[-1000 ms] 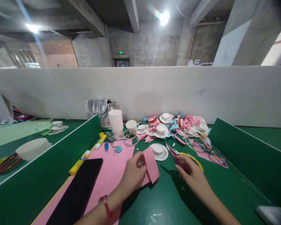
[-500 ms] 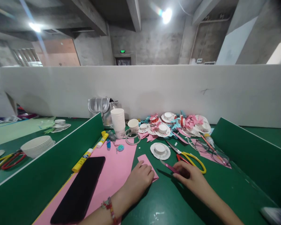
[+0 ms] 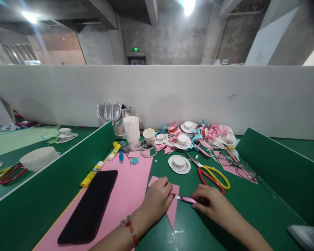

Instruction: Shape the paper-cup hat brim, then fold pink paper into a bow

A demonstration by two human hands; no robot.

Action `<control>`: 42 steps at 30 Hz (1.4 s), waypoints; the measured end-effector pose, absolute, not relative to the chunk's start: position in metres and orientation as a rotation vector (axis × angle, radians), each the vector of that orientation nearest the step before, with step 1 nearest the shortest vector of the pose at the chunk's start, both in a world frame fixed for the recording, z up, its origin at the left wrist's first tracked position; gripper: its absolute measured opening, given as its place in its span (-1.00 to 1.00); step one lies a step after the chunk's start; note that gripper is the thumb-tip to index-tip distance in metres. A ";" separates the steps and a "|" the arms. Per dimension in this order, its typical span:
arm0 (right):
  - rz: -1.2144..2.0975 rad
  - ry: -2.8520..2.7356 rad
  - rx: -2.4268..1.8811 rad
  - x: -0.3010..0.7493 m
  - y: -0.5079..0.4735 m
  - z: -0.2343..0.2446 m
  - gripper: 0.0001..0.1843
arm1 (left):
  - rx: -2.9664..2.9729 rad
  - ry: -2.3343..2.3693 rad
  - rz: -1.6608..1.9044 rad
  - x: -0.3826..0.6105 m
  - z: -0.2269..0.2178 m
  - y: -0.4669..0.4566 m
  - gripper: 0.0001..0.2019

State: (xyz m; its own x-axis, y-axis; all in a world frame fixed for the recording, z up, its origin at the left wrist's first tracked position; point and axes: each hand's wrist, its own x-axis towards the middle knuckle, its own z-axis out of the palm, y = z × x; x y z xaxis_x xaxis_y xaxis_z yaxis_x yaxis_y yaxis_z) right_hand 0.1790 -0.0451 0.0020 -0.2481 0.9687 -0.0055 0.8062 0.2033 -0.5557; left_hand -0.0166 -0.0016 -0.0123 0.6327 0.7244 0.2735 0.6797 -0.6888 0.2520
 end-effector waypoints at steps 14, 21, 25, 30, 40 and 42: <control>0.155 -2.199 -1.780 0.174 -0.048 -0.003 -0.82 | 2.732 1.060 0.452 -0.019 -0.002 -0.013 -0.86; 0.246 -2.100 -1.816 0.173 -0.049 -0.002 -0.74 | 2.633 0.960 0.375 -0.021 0.007 -0.016 -0.54; 0.279 -2.013 -1.952 0.181 -0.045 -0.001 -0.75 | 2.615 0.961 0.351 -0.021 0.006 -0.015 -0.50; 0.263 -1.893 -2.130 0.198 -0.042 -0.001 -0.78 | 2.610 0.946 0.328 -0.022 0.007 -0.016 -0.47; 0.477 -2.033 -1.814 0.172 -0.048 0.001 -0.90 | 2.585 0.861 0.132 -0.025 0.002 -0.016 -0.34; 0.512 -2.051 -1.822 0.172 -0.051 0.004 -0.91 | 2.562 0.820 0.083 -0.028 0.008 -0.019 -0.35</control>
State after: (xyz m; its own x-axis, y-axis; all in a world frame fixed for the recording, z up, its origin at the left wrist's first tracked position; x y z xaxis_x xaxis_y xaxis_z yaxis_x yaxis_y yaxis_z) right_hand 0.1716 -0.0514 0.0037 -0.1128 0.9934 0.0206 0.8672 0.1085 -0.4860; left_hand -0.0277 -0.0192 0.0082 0.8218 0.5646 -0.0765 0.5377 -0.7241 0.4320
